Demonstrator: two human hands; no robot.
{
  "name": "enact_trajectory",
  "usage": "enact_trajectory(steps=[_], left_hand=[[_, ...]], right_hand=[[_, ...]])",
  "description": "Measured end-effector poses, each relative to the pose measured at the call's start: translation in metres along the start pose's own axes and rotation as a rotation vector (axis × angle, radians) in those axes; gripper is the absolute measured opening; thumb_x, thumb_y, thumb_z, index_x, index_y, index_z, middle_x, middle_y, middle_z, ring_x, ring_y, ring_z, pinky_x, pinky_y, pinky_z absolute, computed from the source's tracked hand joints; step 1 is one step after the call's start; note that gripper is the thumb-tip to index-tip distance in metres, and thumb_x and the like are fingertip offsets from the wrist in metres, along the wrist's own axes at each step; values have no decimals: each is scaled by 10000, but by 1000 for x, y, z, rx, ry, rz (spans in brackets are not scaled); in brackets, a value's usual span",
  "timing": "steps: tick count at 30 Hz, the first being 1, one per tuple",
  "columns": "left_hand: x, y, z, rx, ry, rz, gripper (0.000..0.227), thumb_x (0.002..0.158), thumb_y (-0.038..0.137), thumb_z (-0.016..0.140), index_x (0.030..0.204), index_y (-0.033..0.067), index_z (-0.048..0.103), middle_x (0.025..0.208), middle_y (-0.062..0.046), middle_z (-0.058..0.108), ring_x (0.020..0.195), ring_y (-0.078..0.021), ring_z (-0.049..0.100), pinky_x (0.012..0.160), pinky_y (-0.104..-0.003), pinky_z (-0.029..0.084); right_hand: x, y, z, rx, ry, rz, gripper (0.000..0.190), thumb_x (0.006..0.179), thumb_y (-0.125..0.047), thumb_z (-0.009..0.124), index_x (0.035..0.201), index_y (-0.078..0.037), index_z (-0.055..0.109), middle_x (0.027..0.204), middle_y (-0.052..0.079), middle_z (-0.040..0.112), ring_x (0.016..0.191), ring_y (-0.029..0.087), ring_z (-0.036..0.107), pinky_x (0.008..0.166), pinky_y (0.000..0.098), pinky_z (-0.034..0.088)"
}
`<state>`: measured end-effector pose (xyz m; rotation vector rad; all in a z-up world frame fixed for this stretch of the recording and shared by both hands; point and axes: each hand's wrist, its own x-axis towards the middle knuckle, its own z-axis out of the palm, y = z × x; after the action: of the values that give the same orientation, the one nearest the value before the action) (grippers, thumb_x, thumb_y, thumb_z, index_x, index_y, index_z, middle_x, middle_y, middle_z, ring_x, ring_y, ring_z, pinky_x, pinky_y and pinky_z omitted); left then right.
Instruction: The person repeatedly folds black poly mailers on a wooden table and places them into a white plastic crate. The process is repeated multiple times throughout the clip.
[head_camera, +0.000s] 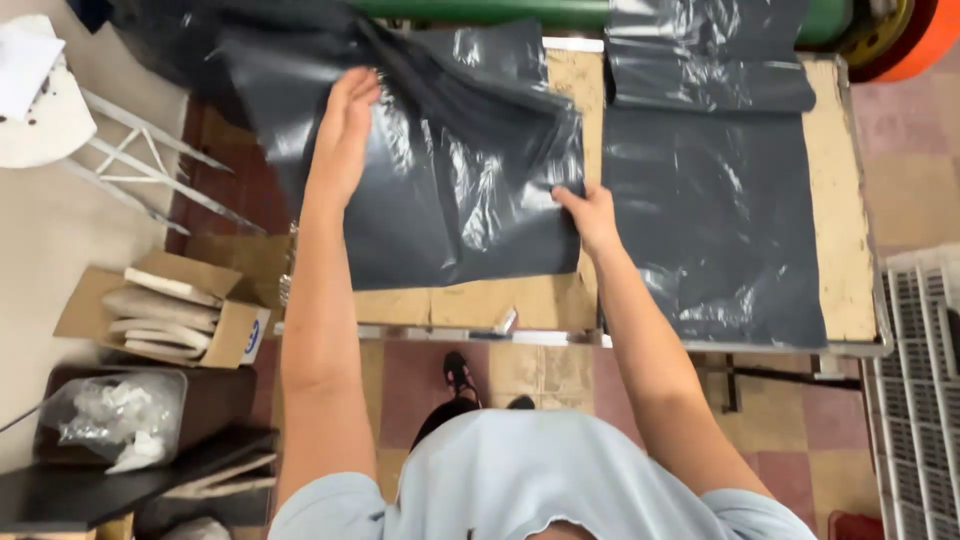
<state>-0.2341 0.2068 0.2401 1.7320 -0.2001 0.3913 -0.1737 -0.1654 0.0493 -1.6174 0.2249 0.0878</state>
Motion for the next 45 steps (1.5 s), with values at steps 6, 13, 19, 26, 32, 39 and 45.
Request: enact_trajectory(steps=[6,13,19,26,32,39,45], left_hand=[[-77,-48,-38,969,3,-689,788,973,656,527,1400,-6,525,1401,-271,542,1345,-456,467,1066,-611,400],[-157,-128,-42,875,-91,-931,523,954,611,570,1045,110,690,923,-100,729,892,-313,718,735,-448,572],[-186,-148,-43,954,116,-665,434,1007,391,576,658,150,484,478,-1,496,492,-215,563,519,-324,483],[-125,-119,-21,1265,-6,-540,317,880,360,691,1081,117,655,996,-113,677,1050,-315,652,818,-513,558],[-12,-169,73,1064,-205,29,462,815,420,736,1182,147,669,1268,-77,633,1322,-304,496,1027,-572,432],[23,-191,95,724,-358,-170,367,932,297,626,1241,101,648,1414,-26,571,1429,-234,389,1114,-570,331],[42,-239,76,45,41,-641,281,911,240,619,1165,160,709,1158,19,728,1030,-79,662,942,-235,473]], right_hand=[[52,16,37,-320,52,213,532,830,-427,818,1243,-122,682,1171,161,690,1144,311,651,951,440,527],[-42,14,10,-518,-18,222,598,882,-371,781,1307,6,594,1245,277,636,1220,421,581,999,523,484],[-61,36,11,-993,4,123,384,956,-340,664,1234,-83,598,1148,212,714,1115,371,666,930,508,537],[-23,-6,10,-1207,-64,-54,415,894,-341,717,1201,-96,582,1081,173,703,1036,385,686,860,512,551],[152,-66,76,-1171,-200,-568,671,823,-161,790,1403,-50,471,1376,215,500,1212,445,552,987,532,489],[302,-69,144,-1152,-621,-162,1000,768,-297,759,1562,-86,189,1587,166,290,1460,361,262,1133,518,292],[292,-44,152,-1428,-340,-478,826,732,-345,842,1435,-127,465,1314,128,566,1209,389,483,992,517,365]])
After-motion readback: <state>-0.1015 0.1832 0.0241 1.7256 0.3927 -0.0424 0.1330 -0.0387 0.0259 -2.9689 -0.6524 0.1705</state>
